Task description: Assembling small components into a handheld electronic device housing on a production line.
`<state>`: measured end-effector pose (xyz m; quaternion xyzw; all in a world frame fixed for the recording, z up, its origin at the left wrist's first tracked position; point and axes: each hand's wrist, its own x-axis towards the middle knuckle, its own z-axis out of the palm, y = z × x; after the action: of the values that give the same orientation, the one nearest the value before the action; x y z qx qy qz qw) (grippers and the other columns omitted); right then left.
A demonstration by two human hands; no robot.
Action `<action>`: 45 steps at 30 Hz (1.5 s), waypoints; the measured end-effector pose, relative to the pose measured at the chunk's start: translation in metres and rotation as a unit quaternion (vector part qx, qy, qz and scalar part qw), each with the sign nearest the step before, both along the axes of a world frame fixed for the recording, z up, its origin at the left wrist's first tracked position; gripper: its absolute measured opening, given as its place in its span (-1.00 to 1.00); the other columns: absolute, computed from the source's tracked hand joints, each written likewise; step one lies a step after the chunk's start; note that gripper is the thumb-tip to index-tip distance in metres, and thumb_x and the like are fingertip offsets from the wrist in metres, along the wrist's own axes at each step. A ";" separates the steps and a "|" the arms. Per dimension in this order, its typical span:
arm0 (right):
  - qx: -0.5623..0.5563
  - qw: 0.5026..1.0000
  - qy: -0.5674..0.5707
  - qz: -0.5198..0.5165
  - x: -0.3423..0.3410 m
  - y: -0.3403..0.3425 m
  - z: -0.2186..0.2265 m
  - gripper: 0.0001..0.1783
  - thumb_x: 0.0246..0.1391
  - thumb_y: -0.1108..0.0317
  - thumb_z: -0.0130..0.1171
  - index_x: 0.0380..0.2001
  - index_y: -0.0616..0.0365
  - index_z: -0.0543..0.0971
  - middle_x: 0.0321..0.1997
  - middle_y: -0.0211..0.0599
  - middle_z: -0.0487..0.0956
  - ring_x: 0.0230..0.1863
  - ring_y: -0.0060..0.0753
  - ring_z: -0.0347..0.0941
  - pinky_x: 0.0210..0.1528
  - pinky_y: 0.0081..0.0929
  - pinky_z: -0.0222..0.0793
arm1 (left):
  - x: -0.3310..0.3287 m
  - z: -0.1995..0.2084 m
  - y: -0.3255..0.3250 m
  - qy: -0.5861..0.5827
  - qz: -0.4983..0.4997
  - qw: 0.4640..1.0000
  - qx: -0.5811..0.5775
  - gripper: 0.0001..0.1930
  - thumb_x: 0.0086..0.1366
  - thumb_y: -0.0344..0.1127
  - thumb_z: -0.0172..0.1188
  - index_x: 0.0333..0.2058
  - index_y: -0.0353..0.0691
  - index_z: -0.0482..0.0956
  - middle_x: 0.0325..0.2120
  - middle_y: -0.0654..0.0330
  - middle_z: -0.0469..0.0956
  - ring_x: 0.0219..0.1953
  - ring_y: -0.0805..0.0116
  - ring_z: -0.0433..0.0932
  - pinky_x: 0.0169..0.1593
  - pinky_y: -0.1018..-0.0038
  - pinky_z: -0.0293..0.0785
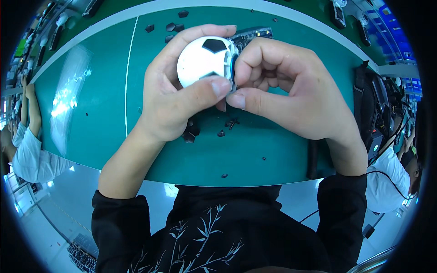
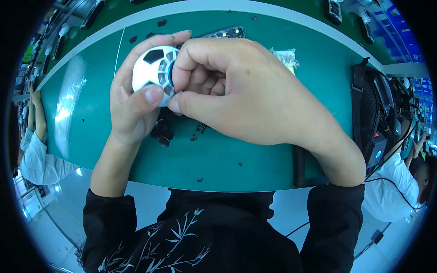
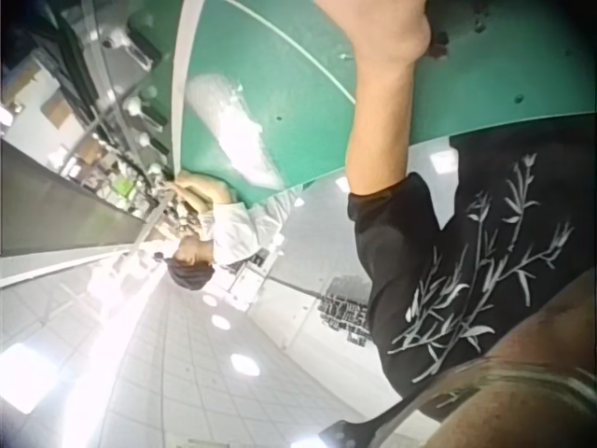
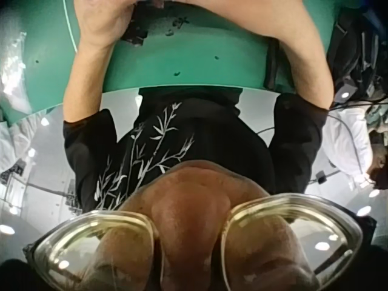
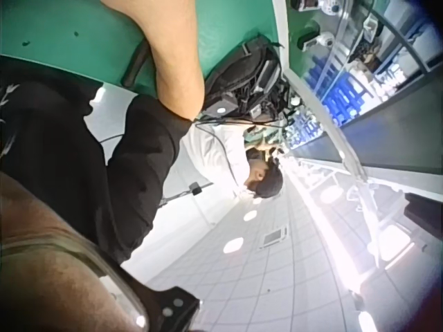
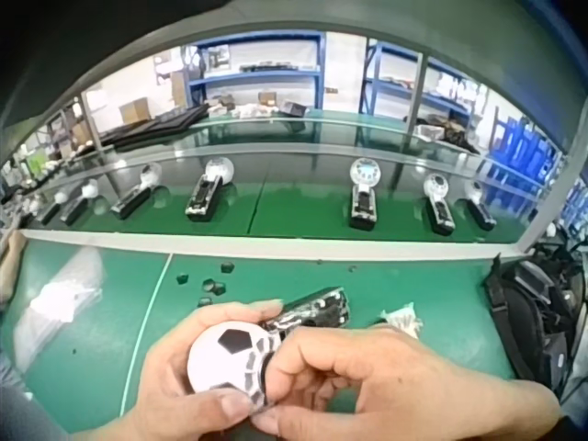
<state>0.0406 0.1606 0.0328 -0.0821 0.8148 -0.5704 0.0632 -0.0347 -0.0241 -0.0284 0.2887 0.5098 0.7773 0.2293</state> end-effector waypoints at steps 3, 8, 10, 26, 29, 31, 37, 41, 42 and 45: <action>0.037 0.999 0.002 0.017 0.003 0.000 0.002 -0.88 -0.02 0.57 0.30 -0.40 0.19 0.56 -0.47 -0.47 0.54 -0.50 -0.68 0.35 -0.38 -0.77 0.28 | 0.002 0.001 0.002 -0.003 0.024 0.999 -0.021 -0.36 0.09 -0.26 0.27 0.16 -0.32 0.37 -0.11 0.00 0.52 -0.21 0.25 0.54 -0.08 0.45 0.55; 0.129 0.989 0.038 0.068 0.006 -0.012 -0.001 -0.84 -0.05 0.57 0.29 -0.34 0.21 0.59 -0.46 -0.42 0.56 -0.49 -0.59 0.38 -0.39 -0.71 0.31 | -0.005 0.005 0.002 -0.024 0.056 0.997 -0.050 -0.25 0.10 -0.07 0.23 0.21 -0.36 0.27 0.11 -0.12 0.41 0.01 0.07 0.52 0.05 0.38 0.51; 0.144 0.983 0.070 0.092 0.012 -0.019 -0.010 -0.83 -0.05 0.56 0.29 -0.31 0.21 0.60 -0.45 -0.39 0.57 -0.49 -0.53 0.40 -0.39 -0.67 0.32 | -0.010 0.005 0.002 -0.126 -0.008 0.992 0.016 -0.30 0.13 -0.39 0.24 0.25 -0.32 0.18 0.06 -0.04 0.40 -0.05 0.21 0.52 0.03 0.45 0.51; 0.343 0.919 0.159 0.113 0.032 -0.064 -0.064 -0.77 0.08 0.38 0.21 -0.16 0.17 0.55 -0.22 -0.17 0.54 -0.31 -0.16 0.54 -0.25 -0.36 0.49 | 0.004 0.003 0.007 0.034 0.065 0.997 -0.040 -0.17 0.00 -0.60 0.41 0.25 -0.29 0.19 0.05 0.00 0.39 0.00 0.28 0.50 0.12 0.45 0.43; 0.350 0.918 0.145 0.120 0.032 -0.062 -0.061 -0.80 0.08 0.39 0.20 -0.20 0.17 0.53 -0.23 -0.16 0.52 -0.30 -0.16 0.53 -0.25 -0.35 0.48 | 0.002 0.008 0.002 0.059 0.091 0.993 -0.047 -0.17 -0.03 -0.57 0.45 0.23 -0.33 0.22 0.02 0.01 0.43 -0.03 0.28 0.52 0.11 0.46 0.44; 0.357 0.916 0.132 0.128 0.032 -0.061 -0.057 -0.83 0.08 0.40 0.19 -0.24 0.17 0.51 -0.23 -0.16 0.51 -0.30 -0.15 0.51 -0.24 -0.35 0.48 | 0.001 0.011 -0.003 0.084 0.117 0.988 -0.053 -0.17 -0.07 -0.54 0.48 0.20 -0.36 0.26 -0.02 0.01 0.48 -0.05 0.28 0.54 0.09 0.46 0.45; 0.318 0.922 0.103 0.196 0.028 -0.045 -0.046 -0.89 0.07 0.44 0.17 -0.33 0.17 0.46 -0.31 -0.16 0.47 -0.33 -0.17 0.47 -0.23 -0.35 0.47 | -0.012 0.002 -0.012 0.073 0.243 0.964 0.076 -0.10 -0.09 -0.16 0.51 0.17 -0.47 0.25 -0.13 -0.06 0.57 -0.19 0.24 0.60 -0.07 0.49 0.54; 0.333 0.902 0.084 0.262 0.035 -0.041 -0.032 -0.90 0.05 0.51 0.13 -0.36 0.18 0.43 -0.38 -0.20 0.40 -0.36 -0.21 0.42 -0.25 -0.37 0.45 | -0.020 -0.009 -0.035 0.136 0.208 0.968 0.029 -0.12 0.19 0.31 -0.02 0.22 -0.38 0.26 0.04 -0.17 0.46 -0.12 0.03 0.55 -0.11 0.39 0.52; 0.331 0.905 0.084 0.255 0.037 -0.041 -0.031 -0.90 0.05 0.51 0.13 -0.36 0.18 0.43 -0.38 -0.20 0.40 -0.36 -0.21 0.42 -0.25 -0.37 0.45 | -0.016 -0.009 -0.036 0.138 0.200 0.970 0.027 -0.12 0.19 0.31 -0.02 0.22 -0.38 0.26 0.04 -0.17 0.46 -0.12 0.03 0.55 -0.11 0.39 0.52; 0.282 0.912 0.122 0.271 0.043 -0.043 -0.030 -0.92 0.04 0.57 0.11 -0.38 0.20 0.43 -0.40 -0.21 0.37 -0.39 -0.24 0.41 -0.27 -0.40 0.44 | -0.001 -0.008 -0.037 0.030 0.179 0.978 0.099 -0.08 0.20 0.39 -0.17 0.24 -0.38 0.22 -0.03 -0.19 0.46 -0.27 0.12 0.52 -0.25 0.41 0.46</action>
<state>0.0835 0.1179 0.0030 -0.3477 0.8896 -0.2631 0.1361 -0.0360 -0.0614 -0.0368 0.2369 0.4809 0.8432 0.0413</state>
